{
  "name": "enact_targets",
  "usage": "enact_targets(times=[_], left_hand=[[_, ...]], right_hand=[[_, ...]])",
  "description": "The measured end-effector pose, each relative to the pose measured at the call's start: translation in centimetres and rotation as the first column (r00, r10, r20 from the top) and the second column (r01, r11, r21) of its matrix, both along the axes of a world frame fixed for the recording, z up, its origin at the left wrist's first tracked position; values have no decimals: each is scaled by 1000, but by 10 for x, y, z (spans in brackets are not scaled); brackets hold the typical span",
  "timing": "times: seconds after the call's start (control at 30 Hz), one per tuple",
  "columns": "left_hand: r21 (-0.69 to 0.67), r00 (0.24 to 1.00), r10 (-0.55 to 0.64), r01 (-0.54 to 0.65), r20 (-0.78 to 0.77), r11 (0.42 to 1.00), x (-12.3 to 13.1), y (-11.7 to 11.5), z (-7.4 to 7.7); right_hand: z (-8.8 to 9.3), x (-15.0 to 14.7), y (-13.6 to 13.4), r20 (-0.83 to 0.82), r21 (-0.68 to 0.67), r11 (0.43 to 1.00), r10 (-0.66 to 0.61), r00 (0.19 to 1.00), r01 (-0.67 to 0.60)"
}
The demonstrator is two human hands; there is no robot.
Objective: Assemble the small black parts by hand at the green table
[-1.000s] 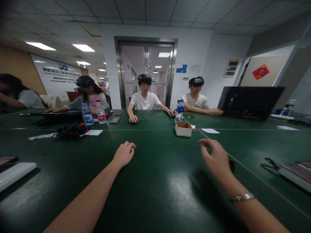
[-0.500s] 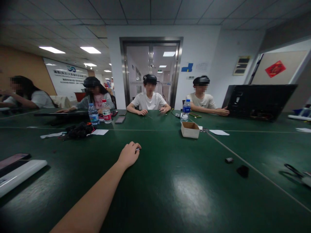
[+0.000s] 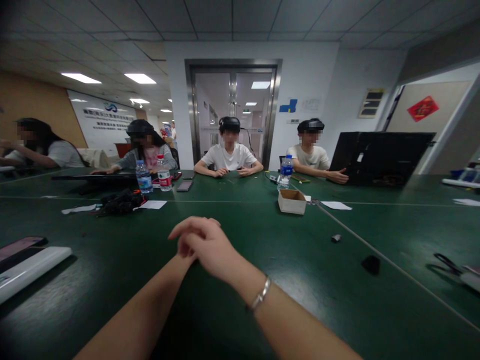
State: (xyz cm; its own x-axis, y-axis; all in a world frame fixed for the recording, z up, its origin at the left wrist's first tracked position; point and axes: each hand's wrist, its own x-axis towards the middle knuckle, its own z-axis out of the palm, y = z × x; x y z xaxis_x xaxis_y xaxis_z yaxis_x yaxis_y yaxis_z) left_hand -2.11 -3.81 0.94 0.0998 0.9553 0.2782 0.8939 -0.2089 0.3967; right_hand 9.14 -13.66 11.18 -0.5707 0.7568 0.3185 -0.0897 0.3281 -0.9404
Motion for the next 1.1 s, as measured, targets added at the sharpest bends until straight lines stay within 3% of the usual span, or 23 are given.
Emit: enact_targets(times=[0.03,0.1,0.17,0.23,0.33,0.4,0.47,0.57,0.63,0.67,0.7,0.77,0.8,0.83,0.9,1.0,1.1], left_hand=[[19,998,-4,3,64,1000,1,2,-1],[96,957,-64,38,282,995,3,6,-2],[151,829,-101,21,549,988,7,11,-4],[139,653,-86,-29,752,990,15,14,-5],[37,425,-2,-75,905,997,31,15,-5],[-34,329,62,-90,942,995,40,12,-3],[-84,280,111,-107,953,991,44,10,-2],[-96,291,133,-138,947,986,39,8,-2],[-97,338,139,-139,931,986,33,9,-2],[-103,362,143,-130,921,986,29,9,-2],[-111,382,148,-116,912,987,26,9,-2],[-128,410,148,-76,900,989,23,7,0],[-132,422,144,-57,895,990,22,5,1],[-135,437,141,-44,888,990,23,3,2],[-134,469,130,-24,873,991,24,0,5],[-139,482,127,-10,867,990,26,-2,6],[-139,471,127,-9,873,990,26,1,4]], right_hand=[[-11,3,23,-31,-43,983,-182,983,181],[-40,11,62,16,-165,859,-489,872,485],[-69,18,85,150,-218,746,-612,777,630],[-92,22,94,195,-86,793,-581,791,603],[-107,22,92,178,104,870,-494,851,482],[-108,20,89,170,134,874,-484,858,467],[-106,19,88,184,147,879,-475,861,453],[-98,29,92,254,209,893,-443,860,398],[-90,49,98,353,358,845,-517,780,398],[-86,64,101,404,471,778,-609,683,415],[-83,81,104,448,600,685,-715,536,413],[-80,120,110,489,765,499,-861,136,407],[-80,140,113,505,796,449,-862,-36,406],[-81,159,116,521,809,425,-839,-159,407],[-84,188,120,566,803,454,-785,-254,387],[-85,211,122,653,750,571,-720,-235,334],[-78,217,115,700,709,634,-684,-204,309]])
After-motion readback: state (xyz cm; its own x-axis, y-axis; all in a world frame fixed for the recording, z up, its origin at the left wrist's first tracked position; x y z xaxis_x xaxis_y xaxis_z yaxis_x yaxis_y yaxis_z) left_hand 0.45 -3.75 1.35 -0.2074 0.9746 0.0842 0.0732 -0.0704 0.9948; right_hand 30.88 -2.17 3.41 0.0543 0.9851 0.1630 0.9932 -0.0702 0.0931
